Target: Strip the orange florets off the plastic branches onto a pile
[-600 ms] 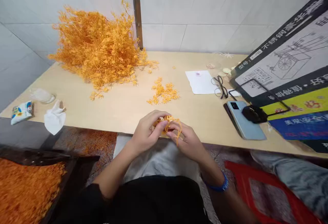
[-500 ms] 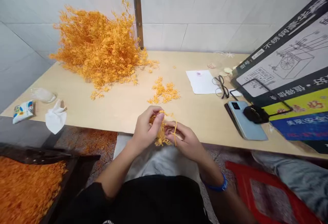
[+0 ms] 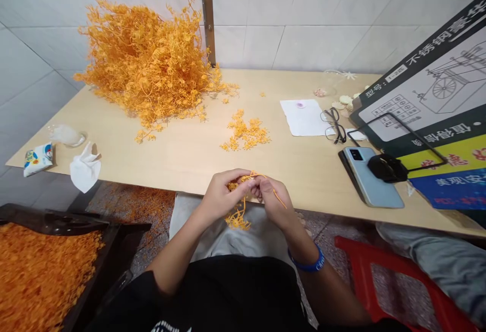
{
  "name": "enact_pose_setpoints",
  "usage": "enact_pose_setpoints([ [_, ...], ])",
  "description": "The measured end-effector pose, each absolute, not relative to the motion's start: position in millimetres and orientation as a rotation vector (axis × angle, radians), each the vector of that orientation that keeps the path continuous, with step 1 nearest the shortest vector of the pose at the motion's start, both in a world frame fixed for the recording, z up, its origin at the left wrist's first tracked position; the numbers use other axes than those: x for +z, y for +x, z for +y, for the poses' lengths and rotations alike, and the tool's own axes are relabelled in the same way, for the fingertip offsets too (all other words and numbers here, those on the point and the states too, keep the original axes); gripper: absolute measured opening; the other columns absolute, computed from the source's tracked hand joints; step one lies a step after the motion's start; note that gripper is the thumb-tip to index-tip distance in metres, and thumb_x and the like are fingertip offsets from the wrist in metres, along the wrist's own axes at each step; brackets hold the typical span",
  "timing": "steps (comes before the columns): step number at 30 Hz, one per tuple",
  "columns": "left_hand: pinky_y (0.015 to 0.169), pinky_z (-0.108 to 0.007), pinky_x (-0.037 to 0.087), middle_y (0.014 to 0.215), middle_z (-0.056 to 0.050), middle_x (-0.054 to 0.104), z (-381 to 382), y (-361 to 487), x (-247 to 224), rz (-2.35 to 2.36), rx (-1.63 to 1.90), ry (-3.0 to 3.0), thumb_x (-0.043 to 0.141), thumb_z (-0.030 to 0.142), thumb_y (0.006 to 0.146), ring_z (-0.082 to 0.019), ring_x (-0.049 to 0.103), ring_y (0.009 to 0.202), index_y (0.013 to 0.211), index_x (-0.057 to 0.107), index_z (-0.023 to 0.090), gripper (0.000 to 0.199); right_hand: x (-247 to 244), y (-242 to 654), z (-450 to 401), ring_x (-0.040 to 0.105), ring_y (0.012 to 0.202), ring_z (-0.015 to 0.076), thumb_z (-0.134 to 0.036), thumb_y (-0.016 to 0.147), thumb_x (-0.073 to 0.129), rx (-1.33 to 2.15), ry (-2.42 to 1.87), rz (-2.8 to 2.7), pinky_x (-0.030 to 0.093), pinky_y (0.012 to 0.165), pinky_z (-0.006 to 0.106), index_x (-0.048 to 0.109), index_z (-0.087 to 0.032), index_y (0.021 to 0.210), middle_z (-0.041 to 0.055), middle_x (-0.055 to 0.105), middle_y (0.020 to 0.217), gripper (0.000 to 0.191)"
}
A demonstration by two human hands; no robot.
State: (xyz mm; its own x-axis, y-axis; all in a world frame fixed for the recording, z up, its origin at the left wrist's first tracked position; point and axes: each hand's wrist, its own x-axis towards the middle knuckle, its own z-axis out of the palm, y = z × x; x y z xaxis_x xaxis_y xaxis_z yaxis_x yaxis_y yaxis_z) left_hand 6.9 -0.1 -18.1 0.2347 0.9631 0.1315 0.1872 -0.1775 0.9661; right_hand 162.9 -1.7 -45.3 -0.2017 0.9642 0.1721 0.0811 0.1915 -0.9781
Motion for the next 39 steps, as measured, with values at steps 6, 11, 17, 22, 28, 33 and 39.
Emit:
enact_pose_setpoints([
  [6, 0.05, -0.022, 0.036, 0.054, 0.0, 0.054, 0, 4, -22, 1.28, 1.213, 1.331, 0.047, 0.05, 0.091, -0.01, 0.046, 0.05, 0.064, 0.061, 0.016, 0.046, -51, 164, -10, 0.043, 0.056, 0.0117, -0.038, 0.101, 0.037, 0.887, -1.037, -1.373, 0.032, 0.053, 0.026, 0.053, -0.018, 0.066, -0.0002, 0.046, 0.062, 0.044],
  [11, 0.048, -0.022, 0.034, 0.053, 0.001, 0.048, 0, 1, -27, 1.412, 1.365, 1.171, 0.049, 0.06, 0.087, -0.01, 0.041, 0.049, 0.059, 0.051, 0.017, 0.051, -47, 157, -30, 0.046, 0.058, 0.012, -0.029, 0.102, 0.033, 0.601, -0.886, -1.597, 0.033, 0.054, 0.026, 0.048, -0.019, 0.067, -0.0004, 0.047, 0.061, 0.04],
  [17, 0.046, -0.022, 0.029, 0.05, 0.004, 0.04, 1, -10, -35, 1.408, 1.334, 1.073, 0.051, 0.066, 0.084, -0.008, 0.034, 0.046, 0.059, 0.05, 0.017, 0.054, -51, 150, -44, 0.042, 0.054, 0.0119, -0.028, 0.103, 0.029, 0.439, -0.868, -1.726, 0.031, 0.051, 0.027, 0.045, -0.02, 0.068, -0.0008, 0.044, 0.058, 0.039],
  [22, 0.047, -0.022, 0.03, 0.051, 0.004, 0.041, 1, -11, -29, 1.419, 1.356, 1.115, 0.051, 0.065, 0.084, -0.008, 0.036, 0.047, 0.061, 0.052, 0.017, 0.053, -58, 144, -38, 0.045, 0.056, 0.0124, -0.025, 0.101, 0.031, 0.606, -0.894, -1.559, 0.036, 0.054, 0.026, 0.047, -0.02, 0.067, -0.0009, 0.045, 0.06, 0.038],
  [28, 0.055, -0.022, 0.036, 0.058, 0.001, 0.048, -6, 7, -27, 1.381, 1.246, 1.205, 0.046, 0.052, 0.091, -0.01, 0.044, 0.056, 0.062, 0.05, 0.017, 0.046, -72, 132, -18, 0.06, 0.077, 0.0161, -0.032, 0.086, 0.056, 1.096, -0.992, -1.355, 0.051, 0.071, 0.029, 0.062, -0.02, 0.088, 0.0038, 0.063, 0.086, 0.014],
  [33, 0.061, -0.022, 0.039, 0.068, 0.001, 0.051, -11, 14, -32, 1.388, 1.264, 1.327, 0.046, 0.043, 0.094, -0.011, 0.048, 0.064, 0.07, 0.049, 0.018, 0.035, -55, 129, -13, 0.055, 0.059, 0.0126, -0.037, 0.085, 0.057, 1.36, -1.027, -1.357, 0.046, 0.055, 0.023, 0.054, -0.019, 0.072, -0.0016, 0.056, 0.063, 0.022],
  [39, 0.064, -0.023, 0.042, 0.074, 0.0, 0.06, -17, 11, -31, 1.551, 1.258, 1.588, 0.046, 0.034, 0.095, -0.012, 0.055, 0.066, 0.081, 0.054, 0.019, 0.022, -48, 134, -14, 0.052, 0.057, 0.0128, -0.029, 0.092, 0.05, 0.925, -1.122, -1.647, 0.04, 0.057, 0.026, 0.058, -0.018, 0.066, 0.0012, 0.056, 0.06, 0.029],
])
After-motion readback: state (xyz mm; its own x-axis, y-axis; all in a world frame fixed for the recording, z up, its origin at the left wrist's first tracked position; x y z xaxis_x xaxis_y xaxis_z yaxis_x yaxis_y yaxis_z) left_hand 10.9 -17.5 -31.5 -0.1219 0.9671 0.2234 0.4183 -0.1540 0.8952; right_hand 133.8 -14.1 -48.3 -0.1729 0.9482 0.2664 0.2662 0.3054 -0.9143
